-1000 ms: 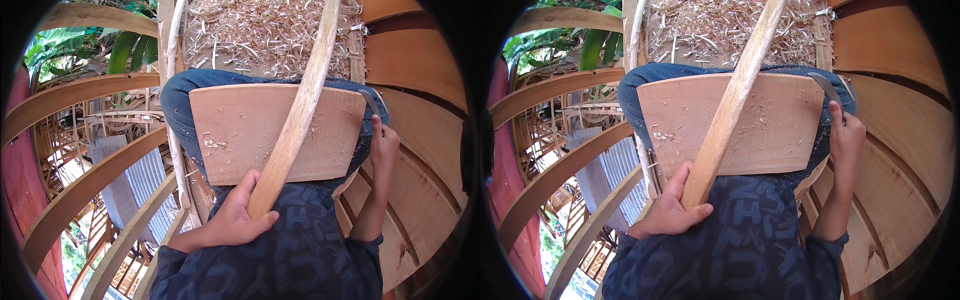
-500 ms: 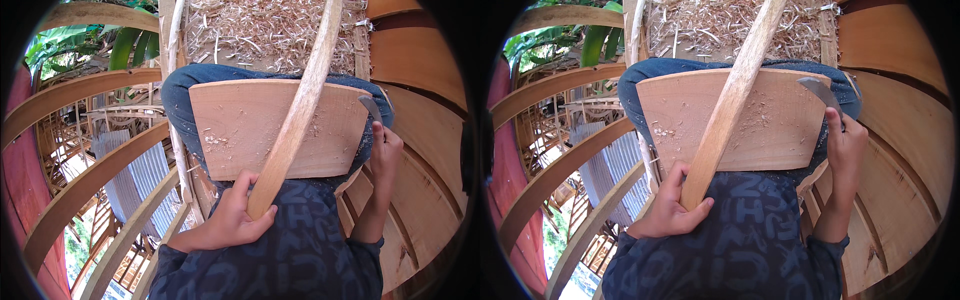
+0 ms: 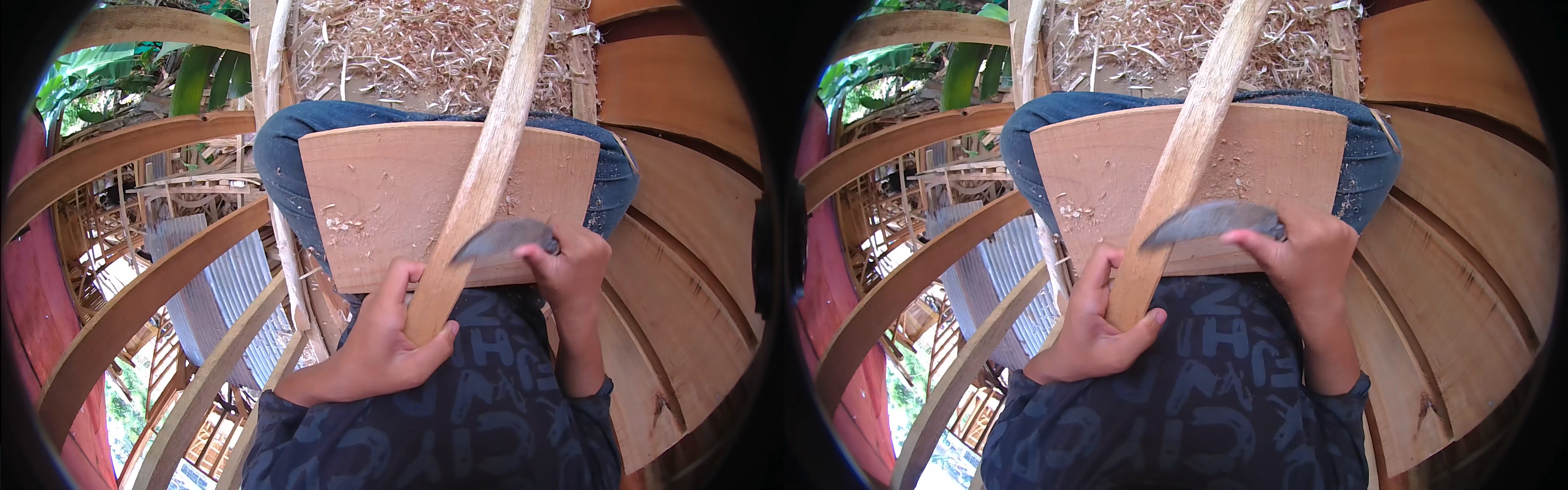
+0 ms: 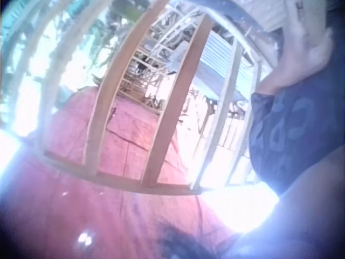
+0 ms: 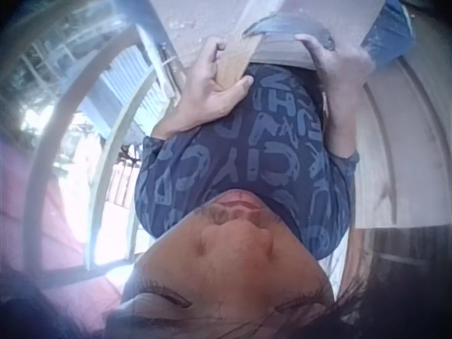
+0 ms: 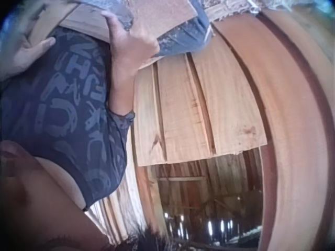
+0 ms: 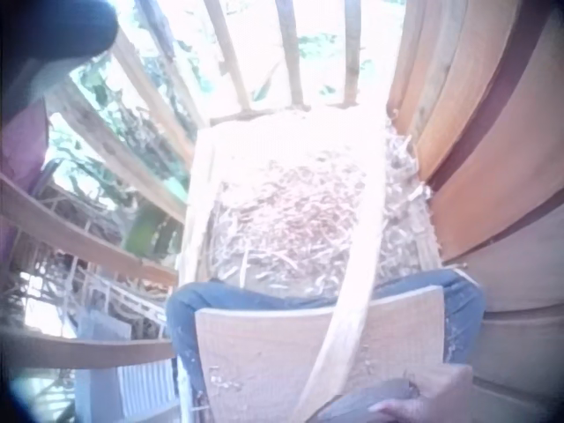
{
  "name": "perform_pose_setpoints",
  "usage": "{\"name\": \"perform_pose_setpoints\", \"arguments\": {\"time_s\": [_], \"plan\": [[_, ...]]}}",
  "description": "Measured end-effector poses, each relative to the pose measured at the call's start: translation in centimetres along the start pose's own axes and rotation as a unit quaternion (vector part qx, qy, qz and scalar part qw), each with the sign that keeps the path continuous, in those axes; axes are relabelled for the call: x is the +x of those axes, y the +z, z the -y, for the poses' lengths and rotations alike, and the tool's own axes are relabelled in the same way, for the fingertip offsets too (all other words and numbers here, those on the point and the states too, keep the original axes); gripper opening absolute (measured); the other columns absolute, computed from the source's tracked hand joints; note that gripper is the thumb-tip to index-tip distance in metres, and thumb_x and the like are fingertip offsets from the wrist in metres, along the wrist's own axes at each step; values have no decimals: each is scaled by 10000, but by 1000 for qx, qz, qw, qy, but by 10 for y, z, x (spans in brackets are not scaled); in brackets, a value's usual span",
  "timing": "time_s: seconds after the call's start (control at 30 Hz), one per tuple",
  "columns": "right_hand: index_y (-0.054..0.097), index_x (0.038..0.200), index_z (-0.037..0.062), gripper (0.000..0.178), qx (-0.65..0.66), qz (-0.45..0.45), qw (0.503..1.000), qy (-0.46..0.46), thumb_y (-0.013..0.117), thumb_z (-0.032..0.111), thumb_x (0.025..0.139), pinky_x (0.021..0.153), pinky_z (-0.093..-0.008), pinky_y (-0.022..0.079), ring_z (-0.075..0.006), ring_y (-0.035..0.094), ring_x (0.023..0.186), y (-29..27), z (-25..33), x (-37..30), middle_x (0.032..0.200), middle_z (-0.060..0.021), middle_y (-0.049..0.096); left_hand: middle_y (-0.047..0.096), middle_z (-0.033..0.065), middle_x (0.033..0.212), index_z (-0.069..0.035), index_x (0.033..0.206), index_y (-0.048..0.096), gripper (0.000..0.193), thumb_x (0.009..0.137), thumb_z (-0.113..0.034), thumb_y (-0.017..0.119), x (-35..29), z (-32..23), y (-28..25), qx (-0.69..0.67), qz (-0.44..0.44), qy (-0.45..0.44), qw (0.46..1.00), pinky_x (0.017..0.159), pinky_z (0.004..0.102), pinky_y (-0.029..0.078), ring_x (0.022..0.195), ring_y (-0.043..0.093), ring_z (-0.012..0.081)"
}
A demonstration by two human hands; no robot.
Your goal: The person carves a long wooden stick using a curved knife while sitting on the floor. They hold the stick with the left hand and shave off thin layers with the right hand, producing wood shavings.
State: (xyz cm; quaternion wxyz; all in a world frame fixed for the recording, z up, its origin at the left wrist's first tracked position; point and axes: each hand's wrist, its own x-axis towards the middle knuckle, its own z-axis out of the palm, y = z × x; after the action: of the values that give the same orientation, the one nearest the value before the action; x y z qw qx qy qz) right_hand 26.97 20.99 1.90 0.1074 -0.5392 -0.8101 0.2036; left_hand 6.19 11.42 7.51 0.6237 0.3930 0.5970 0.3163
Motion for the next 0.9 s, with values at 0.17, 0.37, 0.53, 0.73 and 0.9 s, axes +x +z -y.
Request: {"name": "perform_pose_setpoints", "arguments": {"time_s": [0.17, 0.37, 0.53, 0.73, 0.9], "plan": [[558, 643, -21, 578, 71, -64, 959, 266, 559, 522, 842, 437, -342, 356, -331, 507, 463, -28, -54, 5, 484, -176, 455, 581, 122, 782, 2, 1069, 371, 417, 773, -91, 651, -9, -4, -9, -2, 22, -42, 999, 622, 280, 448, 704, 593, 141], [513, 563, 24, 608, 177, 106, 978, -2, 649, 601, 699, 433, -369, 387, -326, 514, 458, -5, 34, -25, 494, -122, 472, 579, 121, 738, -6, 1063, 375, 408, 771, -88, 649, 0, 0, 0, 25, 5, 44, 999, 618, 286, 451, 711, 616, 177], [524, 572, 14, 633, -19, 21, 1000, 11, 603, 619, 738, 437, -367, 391, -318, 535, 468, 0, 5, -6, 493, -136, 486, 588, 139, 758, -11, 1073, 371, 418, 768, -83, 648, -5, 0, -5, 10, 3, -13, 1000, 615, 297, 455, 718, 632, 209], [573, 645, -23, 588, 143, 31, 970, 196, 606, 545, 792, 461, -359, 398, -326, 499, 459, -26, -14, -6, 471, -135, 471, 589, 142, 754, -8, 1084, 366, 432, 765, -82, 648, -3, 3, -3, 27, 12, -16, 999, 598, 289, 457, 707, 639, 230], [544, 578, 23, 601, 88, 123, 988, 1, 647, 603, 698, 456, -380, 410, -325, 545, 486, -5, 25, -20, 496, -135, 484, 517, 86, 880, -8, 1089, 380, 416, 770, -42, 644, -2, 0, 1, -2, 8, -26, 1000, 660, 242, 409, 772, 526, 122]]}}
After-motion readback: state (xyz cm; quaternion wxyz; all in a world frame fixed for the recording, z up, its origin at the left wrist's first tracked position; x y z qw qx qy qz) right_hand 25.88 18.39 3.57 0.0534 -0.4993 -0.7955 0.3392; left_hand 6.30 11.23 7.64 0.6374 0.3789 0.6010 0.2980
